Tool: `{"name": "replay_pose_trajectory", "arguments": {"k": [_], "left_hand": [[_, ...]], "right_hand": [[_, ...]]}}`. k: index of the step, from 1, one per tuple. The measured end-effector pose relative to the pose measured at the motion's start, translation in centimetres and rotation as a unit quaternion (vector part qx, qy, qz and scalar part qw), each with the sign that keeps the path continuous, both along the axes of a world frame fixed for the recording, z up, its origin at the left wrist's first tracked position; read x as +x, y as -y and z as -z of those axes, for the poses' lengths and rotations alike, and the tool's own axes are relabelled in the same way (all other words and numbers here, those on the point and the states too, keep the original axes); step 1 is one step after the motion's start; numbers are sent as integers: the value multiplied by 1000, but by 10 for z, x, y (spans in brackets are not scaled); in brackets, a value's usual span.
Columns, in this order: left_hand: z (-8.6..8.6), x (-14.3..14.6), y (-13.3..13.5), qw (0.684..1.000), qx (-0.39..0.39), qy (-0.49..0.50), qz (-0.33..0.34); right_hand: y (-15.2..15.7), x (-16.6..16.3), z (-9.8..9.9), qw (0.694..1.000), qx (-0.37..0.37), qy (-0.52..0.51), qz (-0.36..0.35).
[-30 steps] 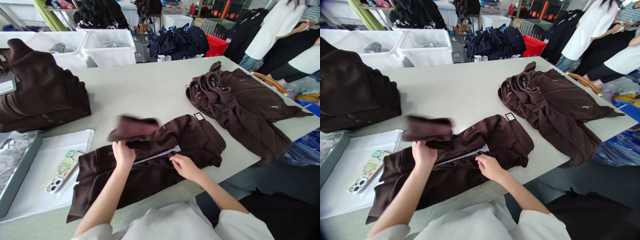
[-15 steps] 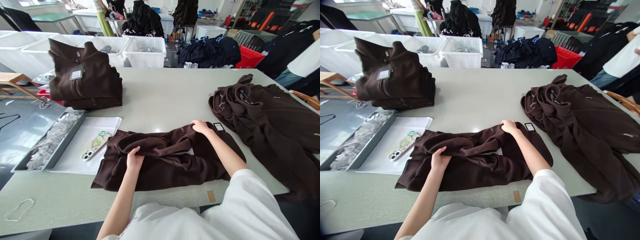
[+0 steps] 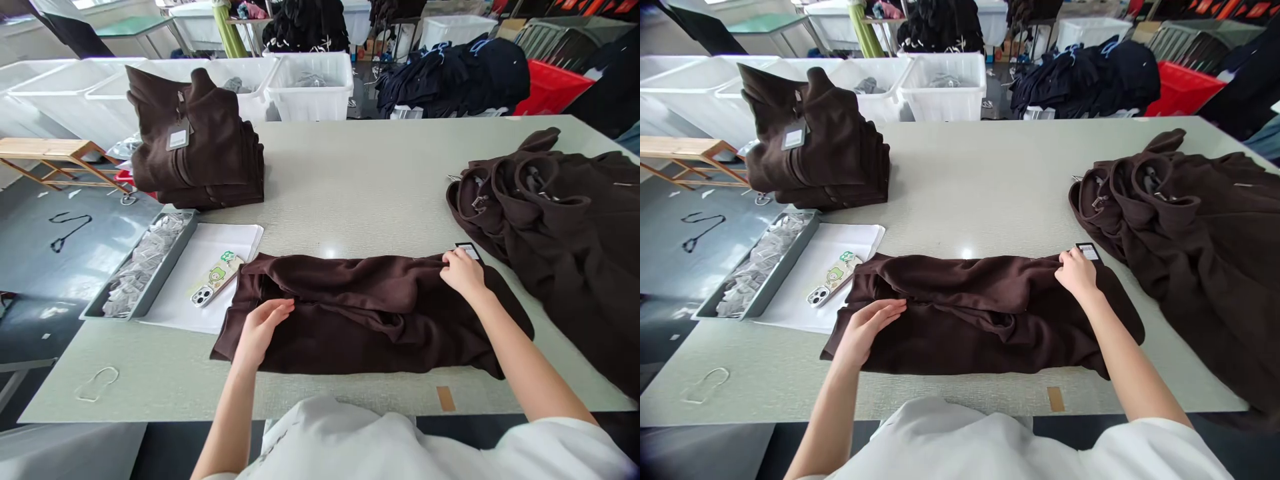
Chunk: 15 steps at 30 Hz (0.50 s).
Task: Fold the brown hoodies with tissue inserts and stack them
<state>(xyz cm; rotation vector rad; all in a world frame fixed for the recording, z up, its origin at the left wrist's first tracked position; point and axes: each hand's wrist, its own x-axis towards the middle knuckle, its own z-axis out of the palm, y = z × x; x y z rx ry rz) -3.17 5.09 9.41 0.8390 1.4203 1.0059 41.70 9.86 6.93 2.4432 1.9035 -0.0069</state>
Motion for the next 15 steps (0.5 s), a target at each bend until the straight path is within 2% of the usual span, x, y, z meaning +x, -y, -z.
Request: {"name": "replay_pose_trajectory", "arguments": {"k": [2, 4, 5, 7, 9, 10, 12, 15], "left_hand": [[-16, -23, -9, 989, 31, -144, 29], [-26, -46, -34, 951, 40, -305, -6], [-27, -54, -51, 922, 20, -386, -6], [-23, -61, -86, 863, -42, -498, 71], [-15, -55, -113, 813, -73, -556, 155], [-10, -49, -121, 797, -73, -574, 173], [-5, -36, -125, 784, -47, -596, 167], [-4, -33, -112, 808, 28, -580, 98]], "right_hand": [[4, -18, -4, 995, 79, 1, -61], [11, -40, -12, 984, 104, -46, -139], [15, -51, -16, 976, 92, -78, -182], [27, -72, -21, 958, 42, -127, -255], [38, -87, -20, 947, -6, -136, -290], [43, -92, -17, 947, -24, -130, -294], [51, -97, -9, 951, -44, -115, -282], [55, -98, 3, 960, -35, -101, -259]]}}
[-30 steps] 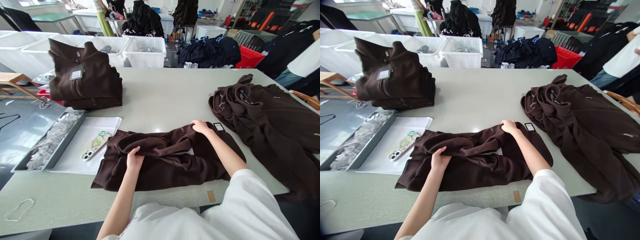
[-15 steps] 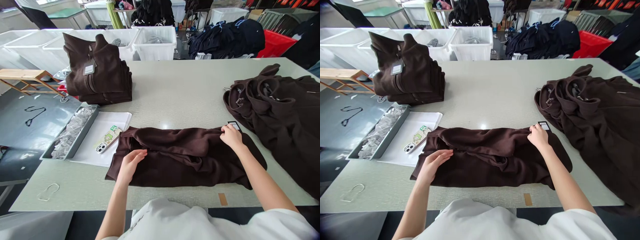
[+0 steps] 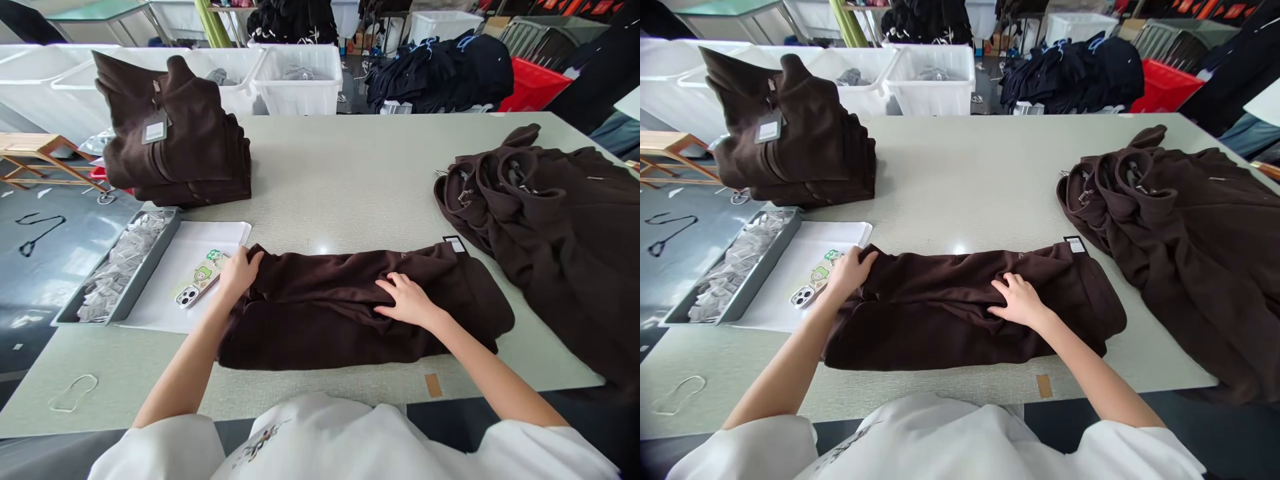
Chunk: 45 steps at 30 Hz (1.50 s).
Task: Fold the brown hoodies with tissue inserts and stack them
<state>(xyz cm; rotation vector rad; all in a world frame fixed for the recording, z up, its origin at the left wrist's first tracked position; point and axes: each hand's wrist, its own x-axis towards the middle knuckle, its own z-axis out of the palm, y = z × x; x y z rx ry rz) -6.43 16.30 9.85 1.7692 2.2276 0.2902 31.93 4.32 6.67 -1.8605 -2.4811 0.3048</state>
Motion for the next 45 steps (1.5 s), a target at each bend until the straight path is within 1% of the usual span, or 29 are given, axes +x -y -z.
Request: {"name": "replay_pose_trajectory", "arguments": {"k": [2, 3, 4, 6, 8, 10, 12, 14, 16, 17, 18, 19, 20, 22, 23, 24, 25, 26, 27, 29, 30, 31, 34, 37, 39, 41, 43, 45], "left_hand": [[0, -12, 12, 995, 86, 28, -46], [2, -19, 17, 990, 112, 34, -76], [6, -27, 22, 987, 117, 37, -103], [18, -40, 28, 988, 73, 37, -132], [30, -46, 31, 991, 13, 41, -128], [37, -49, 31, 992, -15, 40, -118], [34, -48, 32, 994, -7, 17, -112], [24, -43, 33, 994, 47, -28, -93], [12, -28, 37, 987, 145, -55, -46], [6, -15, 39, 981, 188, -46, -1], [1, 2, 42, 976, 210, -16, 60], [-2, 23, 45, 968, 210, 30, 136], [-4, 47, 49, 954, 189, 81, 220], [-4, 100, 55, 903, 101, 158, 386], [-2, 126, 57, 875, 48, 174, 448], [1, 151, 58, 853, -1, 178, 492], [5, 173, 58, 835, -42, 177, 519], [10, 192, 57, 823, -72, 180, 533], [17, 208, 55, 817, -88, 189, 537], [32, 228, 48, 814, -85, 220, 532], [39, 233, 45, 814, -78, 233, 527], [46, 234, 43, 815, -76, 240, 522], [60, 225, 39, 824, -106, 238, 504], [64, 212, 40, 821, -142, 231, 503], [64, 208, 42, 813, -147, 219, 519], [63, 206, 46, 805, -133, 197, 543], [61, 206, 51, 800, -106, 171, 565], [59, 205, 57, 804, -72, 153, 569]], "right_hand": [[-1, -1, 4, 1000, 9, 3, 18], [-2, -2, 4, 1000, 10, 7, 28], [-3, -3, 5, 999, 8, 14, 38], [-5, -7, 5, 998, 11, 25, 52], [-6, -9, 5, 998, 31, 18, 47], [-6, -9, 6, 998, 62, 3, 29], [-4, -7, 8, 996, 91, -11, 12], [-1, -4, 8, 994, 103, -22, -3], [3, -2, 8, 994, 100, -33, -16], [4, -2, 7, 994, 96, -37, -19], [6, -3, 6, 995, 92, -40, -21], [7, -4, 3, 995, 88, -44, -16], [8, -6, 0, 995, 85, -50, -6], [7, -8, -8, 995, 70, -76, -4], [5, -7, -11, 993, 56, -98, -22], [2, -4, -14, 991, 42, -120, -45], [-2, 2, -17, 988, 34, -138, -62], [-8, 12, -18, 987, 36, -146, -61], [-14, 24, -19, 988, 49, -141, -39], [-24, 53, -18, 992, 82, -90, 45], [-28, 69, -18, 992, 82, -53, 73], [-31, 82, -18, 994, 70, -18, 85], [-35, 107, -21, 996, 22, 44, 69], [-36, 114, -30, 995, 29, 55, 83], [-35, 117, -35, 992, 35, 63, 106], [-31, 122, -36, 988, 34, 75, 132], [-28, 126, -33, 984, 26, 87, 152], [-26, 124, -29, 982, 24, 94, 159]]}}
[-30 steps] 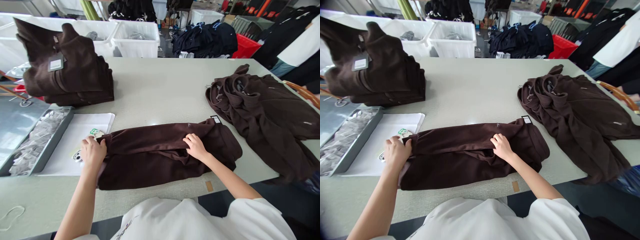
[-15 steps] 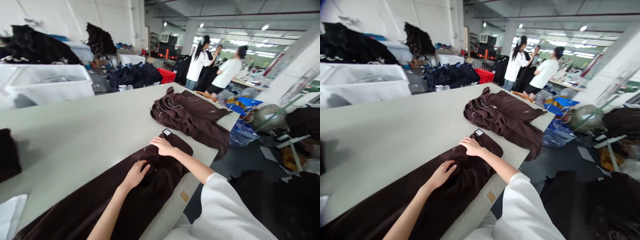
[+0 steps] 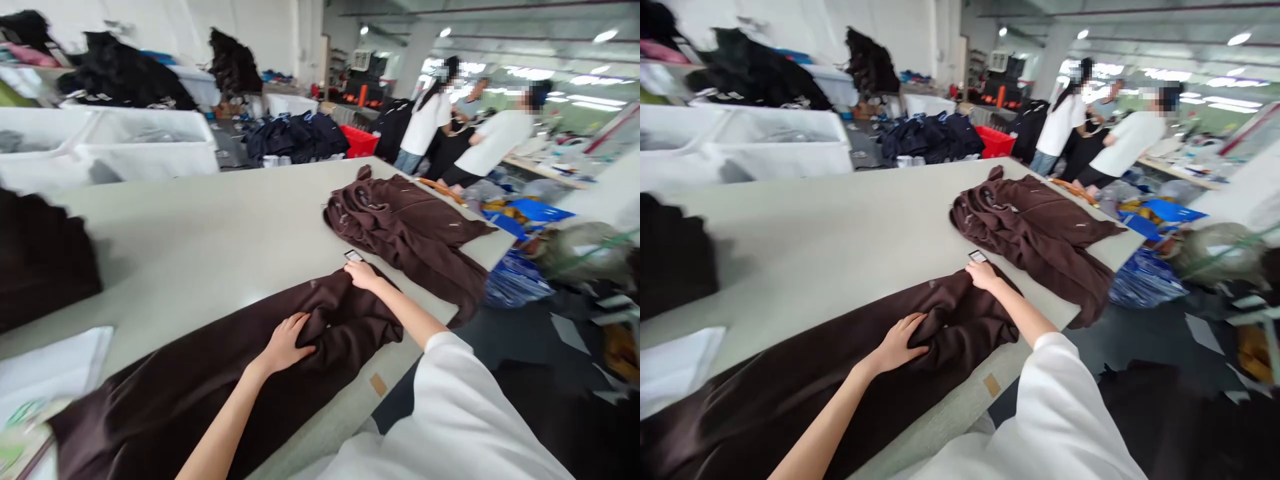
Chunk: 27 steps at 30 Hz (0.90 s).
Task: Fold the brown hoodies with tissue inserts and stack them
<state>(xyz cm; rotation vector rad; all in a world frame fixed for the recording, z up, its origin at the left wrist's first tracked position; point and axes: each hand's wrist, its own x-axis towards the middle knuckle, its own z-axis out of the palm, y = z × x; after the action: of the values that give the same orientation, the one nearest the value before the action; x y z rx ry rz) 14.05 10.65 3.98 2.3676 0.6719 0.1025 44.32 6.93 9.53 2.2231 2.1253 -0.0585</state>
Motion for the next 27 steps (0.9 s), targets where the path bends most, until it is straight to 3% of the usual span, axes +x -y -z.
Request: {"name": "replay_pose_trajectory", "arguments": {"k": [3, 5, 8, 10, 14, 18, 21, 23, 25, 27], "left_hand": [[-5, 0, 7, 998, 36, 18, -41], [-7, 2, 10, 996, 39, 30, -69], [-8, 9, 11, 995, 45, 40, -84], [-10, 9, 12, 995, 62, 28, -79], [-32, -24, 15, 984, 121, -46, -121], [-60, -107, 16, 951, 166, -92, -242], [-50, -167, 17, 906, 211, -118, -348], [-32, -190, 20, 890, 244, -144, -357], [-18, -196, 23, 886, 263, -161, -345], [-18, -184, 23, 881, 274, -164, -350]], "right_hand": [[3, -23, 4, 999, 40, -2, -29], [10, -50, 5, 991, 72, -48, -105], [26, -91, 13, 954, 50, -169, -244], [32, -107, 24, 934, 55, -228, -270], [23, -114, 56, 925, 91, -297, -219], [4, -110, 78, 940, 100, -302, -122], [-3, -111, 84, 948, 95, -293, -81], [-4, -114, 84, 949, 88, -293, -76], [-3, -117, 82, 948, 82, -298, -75], [-2, -121, 79, 949, 81, -296, -69]]}}
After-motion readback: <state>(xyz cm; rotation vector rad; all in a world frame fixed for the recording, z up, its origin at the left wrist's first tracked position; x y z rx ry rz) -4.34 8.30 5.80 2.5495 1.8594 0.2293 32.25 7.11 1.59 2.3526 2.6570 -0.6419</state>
